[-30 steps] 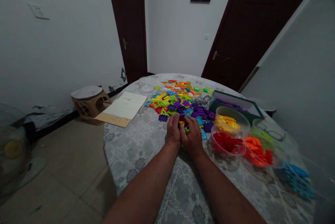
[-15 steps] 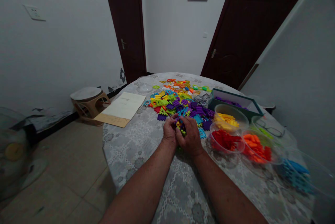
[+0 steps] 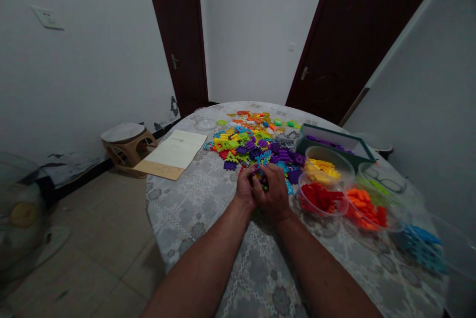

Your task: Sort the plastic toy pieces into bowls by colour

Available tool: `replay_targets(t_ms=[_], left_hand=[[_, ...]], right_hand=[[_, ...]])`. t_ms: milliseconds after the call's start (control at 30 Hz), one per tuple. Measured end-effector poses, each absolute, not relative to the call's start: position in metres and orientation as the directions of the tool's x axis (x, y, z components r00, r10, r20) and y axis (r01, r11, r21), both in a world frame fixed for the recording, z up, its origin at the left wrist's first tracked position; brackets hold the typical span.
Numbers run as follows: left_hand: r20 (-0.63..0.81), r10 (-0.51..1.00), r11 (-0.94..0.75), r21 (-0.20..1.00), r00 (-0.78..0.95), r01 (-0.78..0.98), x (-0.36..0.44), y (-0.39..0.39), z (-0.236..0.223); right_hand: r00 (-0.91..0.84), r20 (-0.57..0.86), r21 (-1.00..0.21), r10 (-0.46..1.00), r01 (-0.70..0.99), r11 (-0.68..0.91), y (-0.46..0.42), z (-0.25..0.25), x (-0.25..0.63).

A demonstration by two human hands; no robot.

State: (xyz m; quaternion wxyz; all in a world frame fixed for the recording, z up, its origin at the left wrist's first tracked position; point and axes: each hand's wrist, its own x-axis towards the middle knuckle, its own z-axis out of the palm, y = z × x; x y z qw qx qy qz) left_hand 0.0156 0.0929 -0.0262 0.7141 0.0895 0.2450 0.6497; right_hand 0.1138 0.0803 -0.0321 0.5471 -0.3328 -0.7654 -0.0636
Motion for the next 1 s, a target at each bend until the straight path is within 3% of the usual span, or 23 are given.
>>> replay_targets(t_ms=[133, 400, 700, 1000], left_hand=[[-0.265, 0.962, 0.177, 0.394, 0.073, -0.902, 0.015, 0.090, -0.026], [-0.227, 0.973, 0.065, 0.414, -0.033, -0.908, 0.018, 0.092, -0.027], [-0.220, 0.974, 0.038, 0.376, -0.049, -0.926, 0.024, 0.093, -0.026], [-0.266, 0.963, 0.058, 0.359, -0.042, -0.931, 0.024, 0.093, -0.023]], right_hand=[[-0.189, 0.865, -0.256, 0.465, 0.630, 0.733, 0.082, -0.034, 0.113], [-0.063, 0.822, -0.323, 0.567, 0.768, 0.554, 0.089, -0.040, 0.113], [-0.068, 0.837, -0.387, 0.543, 0.629, 0.674, 0.089, -0.046, 0.109], [-0.014, 0.804, -0.478, 0.595, 0.581, 0.659, 0.086, -0.045, 0.111]])
